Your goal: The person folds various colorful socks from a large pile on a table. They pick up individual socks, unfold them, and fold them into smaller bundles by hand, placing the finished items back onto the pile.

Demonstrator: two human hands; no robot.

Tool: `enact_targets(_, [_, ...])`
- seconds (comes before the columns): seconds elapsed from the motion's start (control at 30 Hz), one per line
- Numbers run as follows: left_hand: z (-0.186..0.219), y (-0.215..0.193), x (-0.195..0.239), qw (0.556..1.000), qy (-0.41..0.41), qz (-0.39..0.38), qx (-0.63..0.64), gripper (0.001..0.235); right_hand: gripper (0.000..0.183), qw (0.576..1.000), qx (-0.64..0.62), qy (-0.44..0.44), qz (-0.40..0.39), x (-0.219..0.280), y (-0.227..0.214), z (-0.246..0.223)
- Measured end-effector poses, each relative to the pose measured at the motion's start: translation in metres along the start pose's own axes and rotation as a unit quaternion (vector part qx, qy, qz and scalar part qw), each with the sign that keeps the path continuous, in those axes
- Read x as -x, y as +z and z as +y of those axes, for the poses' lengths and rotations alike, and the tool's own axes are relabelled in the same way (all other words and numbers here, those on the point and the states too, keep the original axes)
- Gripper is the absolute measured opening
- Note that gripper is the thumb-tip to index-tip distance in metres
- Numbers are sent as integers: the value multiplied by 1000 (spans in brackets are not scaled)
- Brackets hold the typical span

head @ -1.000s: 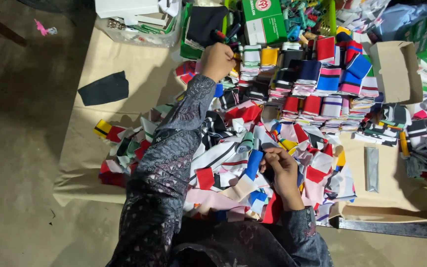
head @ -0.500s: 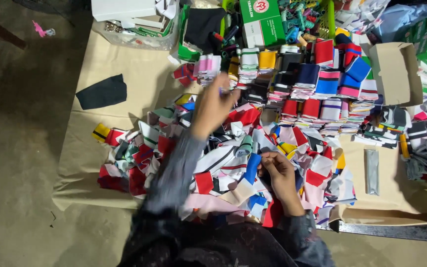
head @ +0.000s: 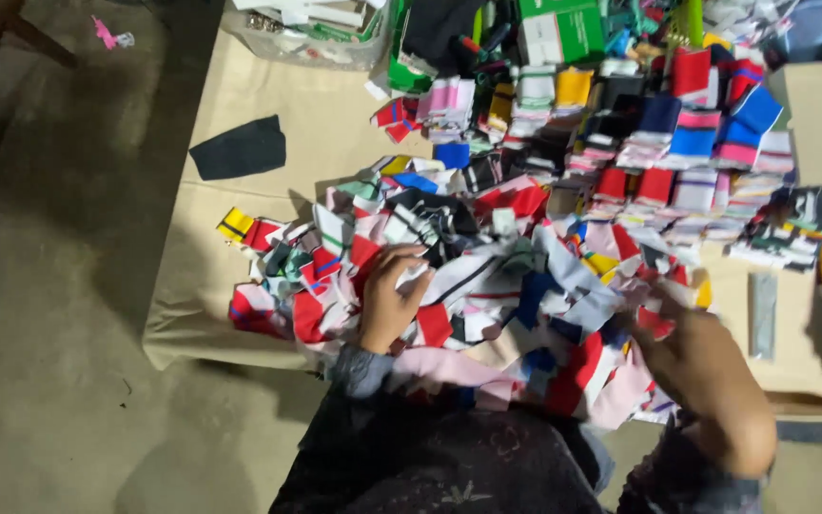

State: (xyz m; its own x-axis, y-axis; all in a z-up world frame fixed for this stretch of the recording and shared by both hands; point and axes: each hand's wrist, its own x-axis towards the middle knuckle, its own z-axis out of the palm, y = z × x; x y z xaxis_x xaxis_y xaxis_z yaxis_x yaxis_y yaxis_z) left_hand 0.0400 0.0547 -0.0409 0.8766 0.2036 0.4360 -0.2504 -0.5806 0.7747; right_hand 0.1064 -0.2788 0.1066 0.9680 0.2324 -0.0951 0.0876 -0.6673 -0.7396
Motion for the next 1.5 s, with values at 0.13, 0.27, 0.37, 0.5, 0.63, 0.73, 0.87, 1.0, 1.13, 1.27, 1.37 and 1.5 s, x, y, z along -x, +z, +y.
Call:
enact_targets(0.13, [-9, 6, 4, 999, 33, 39, -2, 15, 25, 983, 82, 51, 155, -5, 66, 35])
enact_targets(0.27, [-12, 8, 4, 998, 27, 64, 9, 7, 20, 953, -53, -20, 299, -2, 138, 91])
enact_targets(0.37, [-17, 12, 6, 997, 40, 69, -6, 6, 15, 953, 78, -154, 250, 5, 164, 97])
enact_targets(0.5, [-19, 13, 8, 996, 62, 71, -6, 5, 11, 930, 74, -195, 302, 1, 180, 108])
enact_targets(0.63, [-18, 13, 4, 996, 63, 66, -2, 4, 13, 921, 98, -188, 327, -3, 185, 118])
enact_targets(0.73, [-12, 13, 4, 995, 62, 79, -10, 3, 12, 924, 97, -187, 320, -3, 186, 118])
enact_targets(0.87, [-8, 17, 0, 993, 70, 92, -26, 3, 10, 920, 85, -195, 330, -4, 185, 118])
enact_targets(1.0, [-2, 18, -4, 985, 95, 123, -70, 4, 7, 921, 84, -184, 332, -4, 177, 103])
enact_targets(1.13, [1, 20, 0, 964, 82, 195, -161, 16, 7, 927, 65, -185, 319, 1, 175, 96])
enact_targets(1.27, [-7, 24, 0, 961, 85, 201, -168, 12, 7, 934, 53, -188, 299, 0, 165, 88])
enact_targets(1.37, [-15, 31, -1, 955, 85, 221, -177, 11, 5, 936, 30, -188, 296, -2, 170, 96])
enact_targets(1.5, [-23, 36, -3, 954, 77, 226, -182, 11, 3, 938, 12, -202, 280, -3, 169, 100])
